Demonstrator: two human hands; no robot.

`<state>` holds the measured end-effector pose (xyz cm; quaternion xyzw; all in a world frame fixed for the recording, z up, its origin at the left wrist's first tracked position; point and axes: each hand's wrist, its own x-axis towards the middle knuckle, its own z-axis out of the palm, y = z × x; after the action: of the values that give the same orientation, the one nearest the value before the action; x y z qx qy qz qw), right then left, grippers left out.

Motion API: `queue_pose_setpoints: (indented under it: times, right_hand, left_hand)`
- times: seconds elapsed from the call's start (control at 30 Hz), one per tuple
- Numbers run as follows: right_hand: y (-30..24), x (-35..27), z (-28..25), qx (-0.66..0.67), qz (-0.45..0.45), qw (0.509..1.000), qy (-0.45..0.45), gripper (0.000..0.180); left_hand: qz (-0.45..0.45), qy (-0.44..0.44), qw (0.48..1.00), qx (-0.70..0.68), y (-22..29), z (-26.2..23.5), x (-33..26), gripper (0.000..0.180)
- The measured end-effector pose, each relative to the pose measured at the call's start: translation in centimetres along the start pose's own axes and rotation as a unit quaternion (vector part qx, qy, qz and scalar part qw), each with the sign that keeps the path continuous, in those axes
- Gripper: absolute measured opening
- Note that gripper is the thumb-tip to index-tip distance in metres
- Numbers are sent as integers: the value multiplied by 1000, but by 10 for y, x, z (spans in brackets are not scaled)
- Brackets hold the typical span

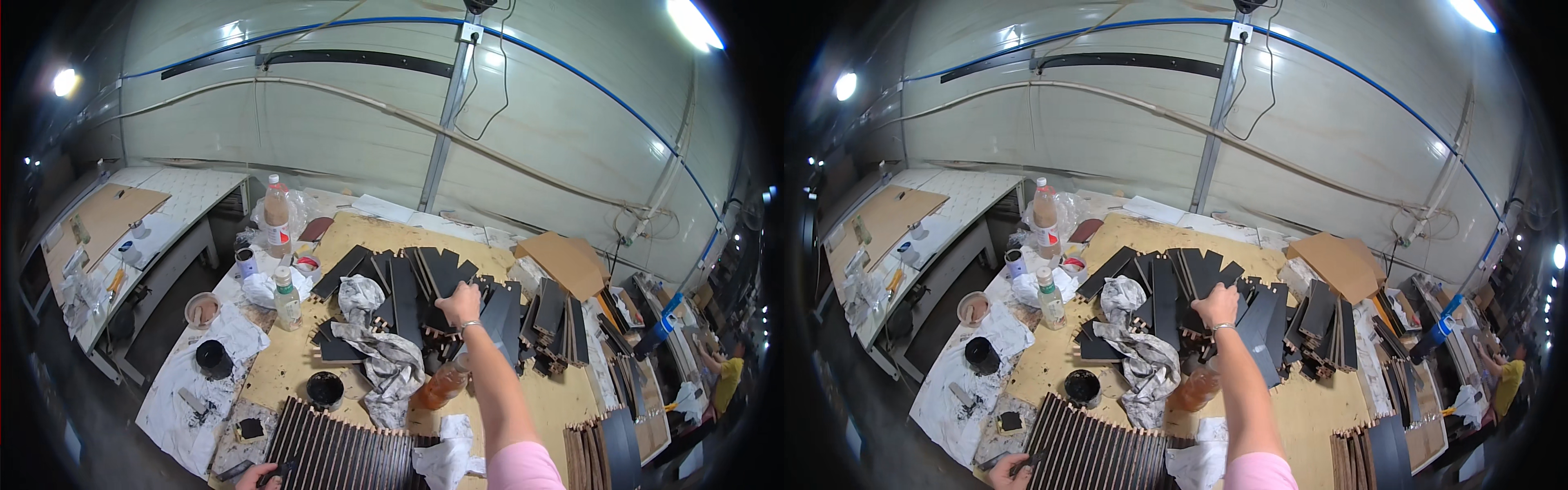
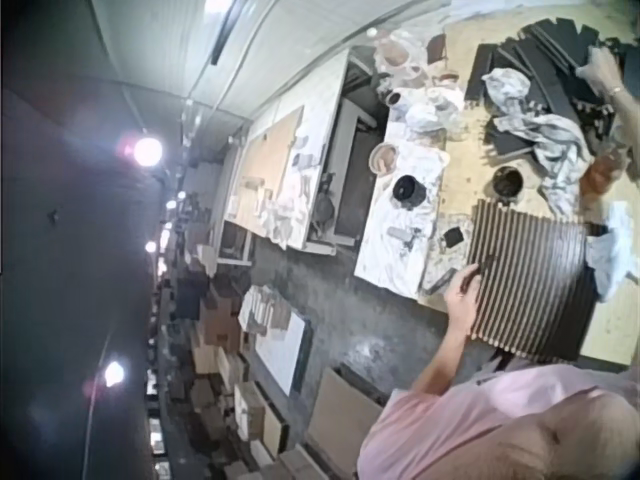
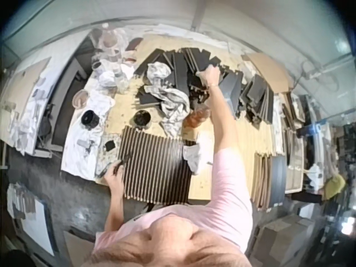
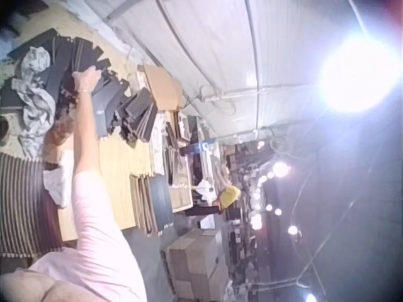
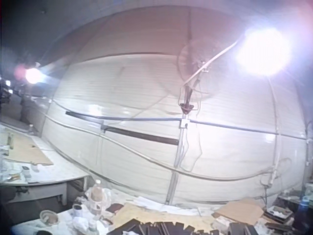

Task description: The person touches up wooden panels by applying black stain to their edges with an applicator, pouring liquid from a bottle onto a cloth to wipe them down, and rubbing the panels with a sponge block.

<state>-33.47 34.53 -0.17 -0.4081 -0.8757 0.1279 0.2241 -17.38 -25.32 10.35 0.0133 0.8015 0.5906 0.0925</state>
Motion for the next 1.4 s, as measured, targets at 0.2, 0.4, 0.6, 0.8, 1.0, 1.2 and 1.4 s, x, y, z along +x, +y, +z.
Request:
queue_pose_setpoints:
  times: [0.2,0.4,0.6,0.8,1.0,1.2,1.4]
  right_hand:
    - [-14,-44,-142,69,-106,992,13,77]
    - [15,-233,-224,187,-96,968,-140,89]
    - [43,-422,-261,206,-78,963,-154,97]
    - [23,-531,-308,172,10,975,-141,84]
    - [19,-552,-332,205,1,972,-115,96]
    - [18,-561,-342,214,14,970,-110,97]
    - [48,-551,-323,206,-34,973,-100,95]
  left_hand:
    - [99,-21,988,-115,-42,20,21,21]
    - [157,-99,964,-190,-76,44,31,25]
    - [350,-172,913,-116,-41,66,8,28]
    - [458,-221,857,-83,-31,94,-20,31]
    - [503,-249,824,-81,-28,108,-40,32]
    - [516,-261,812,-83,-25,111,-46,32]
    - [512,-270,810,-90,-21,114,-49,32]
